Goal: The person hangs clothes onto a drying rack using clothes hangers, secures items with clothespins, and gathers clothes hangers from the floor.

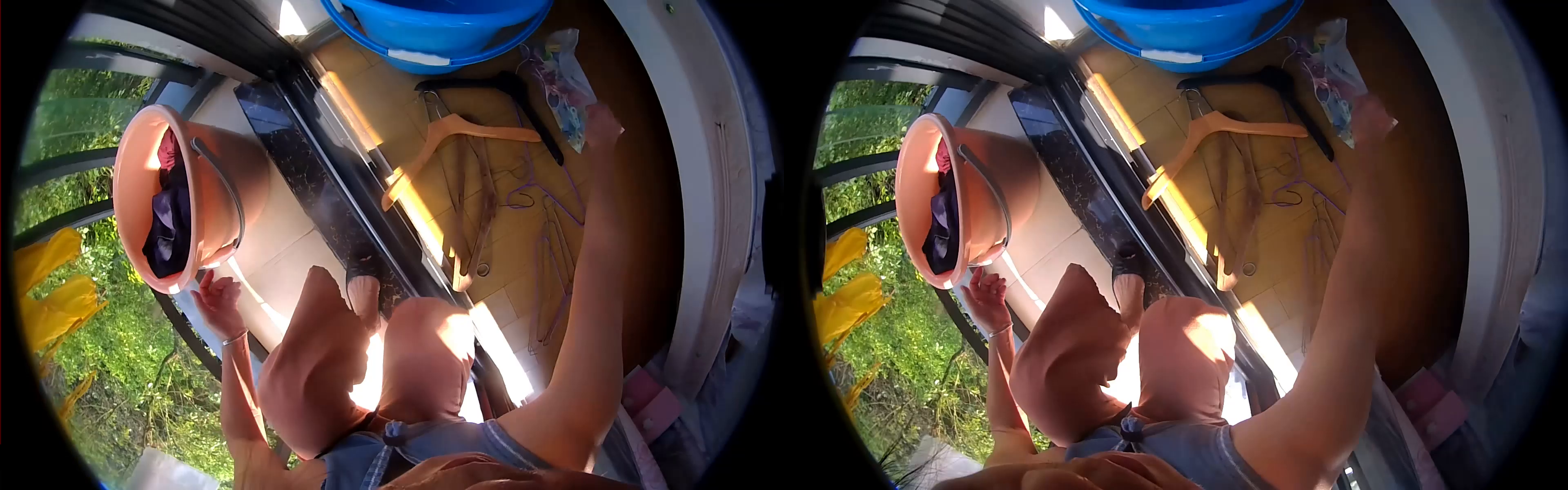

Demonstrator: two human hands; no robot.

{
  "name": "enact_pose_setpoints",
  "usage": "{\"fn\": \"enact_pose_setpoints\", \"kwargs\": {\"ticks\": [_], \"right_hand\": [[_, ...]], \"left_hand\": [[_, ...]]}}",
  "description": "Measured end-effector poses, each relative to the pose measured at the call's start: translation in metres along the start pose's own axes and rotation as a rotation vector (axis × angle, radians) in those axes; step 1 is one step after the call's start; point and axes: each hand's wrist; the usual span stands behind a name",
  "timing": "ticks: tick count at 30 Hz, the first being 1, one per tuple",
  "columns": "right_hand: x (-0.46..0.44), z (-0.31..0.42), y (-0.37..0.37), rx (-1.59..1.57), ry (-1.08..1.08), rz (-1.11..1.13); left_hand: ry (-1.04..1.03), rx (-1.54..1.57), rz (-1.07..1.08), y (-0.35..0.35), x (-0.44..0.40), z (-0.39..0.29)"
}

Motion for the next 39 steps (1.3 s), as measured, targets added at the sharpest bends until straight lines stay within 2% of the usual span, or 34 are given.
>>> {"fn": "enact_pose_setpoints", "kwargs": {"ticks": [1,3,5,7,11,14,18,21,22,24,25,27,28,29,30,31,34,37,39], "right_hand": [[0.003,0.001,0.019,-0.139,0.042,-0.031],[-0.004,-0.001,0.044,-0.370,0.119,-0.105],[-0.016,-0.005,0.076,-0.384,0.273,-0.074],[-0.013,0.003,0.116,-0.479,0.325,0.003],[0.032,0.049,0.195,-0.663,0.464,0.213],[0.076,0.087,0.226,-0.691,0.528,0.271],[0.125,0.136,0.240,-0.889,0.573,0.373],[0.149,0.184,0.245,-1.053,0.692,0.355],[0.155,0.199,0.242,-1.060,0.707,0.354],[0.162,0.234,0.235,-1.298,0.857,0.316],[0.170,0.253,0.243,-1.308,0.845,0.340],[0.188,0.292,0.242,-1.347,0.716,0.383],[0.197,0.310,0.239,-1.326,0.706,0.375],[0.203,0.328,0.233,-1.265,0.918,0.221],[0.215,0.348,0.236,-1.254,0.866,0.285],[0.224,0.365,0.221,-1.240,0.914,0.252],[0.263,0.406,0.193,-1.133,0.935,0.212],[0.295,0.432,0.160,-0.966,0.956,0.309],[0.313,0.439,0.139,-0.924,0.972,0.460]], "left_hand": [[-0.016,0.011,0.035,0.010,0.001,0.005],[0.023,-0.048,-0.098,-0.002,0.013,-0.003],[-0.018,-0.071,-0.042,0.007,0.020,-0.002],[-0.063,-0.036,0.009,0.009,0.032,-0.006],[-0.105,-0.138,-0.079,0.020,0.059,-0.007],[-0.080,-0.205,-0.128,0.026,0.084,-0.015],[-0.092,-0.263,-0.201,0.046,0.110,-0.017],[-0.049,-0.316,-0.179,0.053,0.122,-0.032],[-0.061,-0.338,-0.121,0.052,0.122,-0.041],[-0.118,-0.386,0.000,0.051,0.114,-0.054],[-0.125,-0.386,-0.006,0.045,0.107,-0.065],[-0.067,-0.458,0.174,0.022,0.095,-0.091],[-0.057,-0.525,0.201,0.009,0.088,-0.096],[-0.051,-0.592,0.230,-0.005,0.080,-0.102],[-0.031,-0.645,0.258,-0.021,0.077,-0.108],[-0.012,-0.682,0.336,-0.030,0.064,-0.104],[0.083,-0.805,0.393,-0.057,0.035,-0.077],[0.139,-0.912,0.434,-0.073,0.018,-0.047],[0.179,-0.956,0.436,-0.076,0.011,-0.025]]}}
Point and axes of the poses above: each hand's wrist, its own x-axis away from the middle knuckle, its own y-axis out of the back of the hand, z = x × y, and after that the axes turned 7 degrees about -x, right-handed
